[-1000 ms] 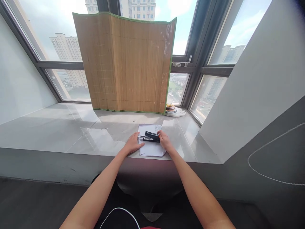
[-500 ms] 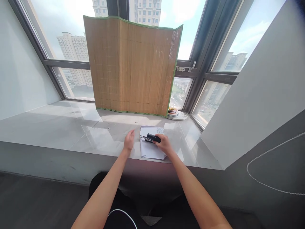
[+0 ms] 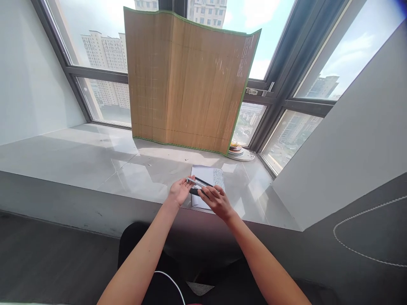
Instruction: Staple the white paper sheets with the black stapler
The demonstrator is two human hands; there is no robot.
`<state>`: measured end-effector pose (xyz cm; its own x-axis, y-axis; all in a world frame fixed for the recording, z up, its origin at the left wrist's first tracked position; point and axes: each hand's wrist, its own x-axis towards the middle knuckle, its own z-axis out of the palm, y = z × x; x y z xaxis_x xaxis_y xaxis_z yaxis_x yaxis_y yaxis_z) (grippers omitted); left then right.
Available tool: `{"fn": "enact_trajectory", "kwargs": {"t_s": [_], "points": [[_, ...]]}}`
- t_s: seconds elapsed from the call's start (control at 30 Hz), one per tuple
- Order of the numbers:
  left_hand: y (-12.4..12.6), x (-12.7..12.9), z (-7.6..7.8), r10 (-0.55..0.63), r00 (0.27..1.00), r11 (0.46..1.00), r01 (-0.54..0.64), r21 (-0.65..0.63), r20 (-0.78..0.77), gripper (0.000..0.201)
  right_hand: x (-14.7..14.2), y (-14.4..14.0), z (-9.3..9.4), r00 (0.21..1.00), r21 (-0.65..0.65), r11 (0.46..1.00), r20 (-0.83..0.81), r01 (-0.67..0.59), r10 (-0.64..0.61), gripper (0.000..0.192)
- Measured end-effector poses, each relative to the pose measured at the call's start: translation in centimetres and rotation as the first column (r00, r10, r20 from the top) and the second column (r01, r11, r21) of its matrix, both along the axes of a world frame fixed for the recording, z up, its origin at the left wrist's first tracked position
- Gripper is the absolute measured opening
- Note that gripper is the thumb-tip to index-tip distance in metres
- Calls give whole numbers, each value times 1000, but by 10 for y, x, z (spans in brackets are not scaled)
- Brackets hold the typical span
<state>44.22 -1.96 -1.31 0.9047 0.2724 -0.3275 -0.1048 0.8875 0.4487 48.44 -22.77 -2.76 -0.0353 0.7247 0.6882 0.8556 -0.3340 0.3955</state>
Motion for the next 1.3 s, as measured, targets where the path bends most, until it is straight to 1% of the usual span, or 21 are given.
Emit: {"fn": "enact_trajectory", "kwargs": {"t_s": [0.1,0.2,0.23,0.3,0.37,0.4,0.47,0.57,0.6,0.67,0.7,0.77,0.83,0.87,0.97,1.0,1.07,1.13,1.17,1.23,1.3], "points": [[2,0,-7,-12,999,991,16,130,-32,26,1,-2,-5,990,43,998,-137,49,-42,38],[4,-2,-15,-45,999,935,48,352,-17,17,2,-2,-7,916,130,976,-383,176,-114,40],[4,-3,-18,-44,999,914,42,403,-6,16,3,0,-8,869,185,950,-476,252,-137,37],[2,-5,-22,-20,1000,892,16,452,3,15,10,5,-9,732,299,850,-666,434,-140,28],[-2,-6,-22,2,1000,872,-7,489,10,14,20,12,-13,573,340,740,-816,580,-74,23],[-4,-8,-22,8,1000,853,-13,522,10,15,25,15,-16,507,337,707,-861,622,-36,24],[-11,-10,-18,24,1000,786,-16,618,-5,21,35,21,-22,416,306,690,-910,656,8,25],[-20,-16,-8,52,998,655,-15,756,-26,34,39,26,-25,326,214,723,-945,657,-16,26],[-22,-18,-4,50,998,616,-12,787,-24,39,38,26,-23,318,194,733,-948,652,-32,27],[-26,-21,4,37,999,562,-11,827,-12,48,31,25,-14,391,241,746,-920,620,-27,31],[-28,-22,8,23,1000,545,-6,839,-8,52,27,23,-7,456,302,764,-890,571,11,31],[-30,-23,15,-17,1000,527,11,850,-2,57,16,18,9,555,415,825,-818,385,153,26],[-32,-23,20,-65,998,533,33,846,2,58,6,14,23,563,448,878,-775,168,287,21],[-33,-22,22,-84,996,540,40,841,7,57,1,12,28,556,443,891,-767,101,319,19],[-36,-23,27,-129,991,564,60,824,16,53,-8,10,38,584,450,891,-740,63,333,17],[-37,-24,30,-138,990,591,63,804,24,52,-9,8,40,598,465,883,-727,67,338,18],[-38,-27,37,-170,983,700,66,711,76,54,-5,3,41,621,485,871,-708,82,336,19],[-38,-32,46,-213,962,822,82,563,171,63,13,-8,40,630,472,867,-725,159,279,19],[-37,-35,52,-236,948,860,101,501,215,69,27,-16,39,623,447,863,-751,233,221,20],[-37,-42,64,-279,926,883,145,446,253,76,67,-35,30,588,390,811,-806,435,73,23],[-38,-47,74,-302,921,879,169,445,247,80,115,-57,17,485,282,735,-871,617,-73,24]]}}
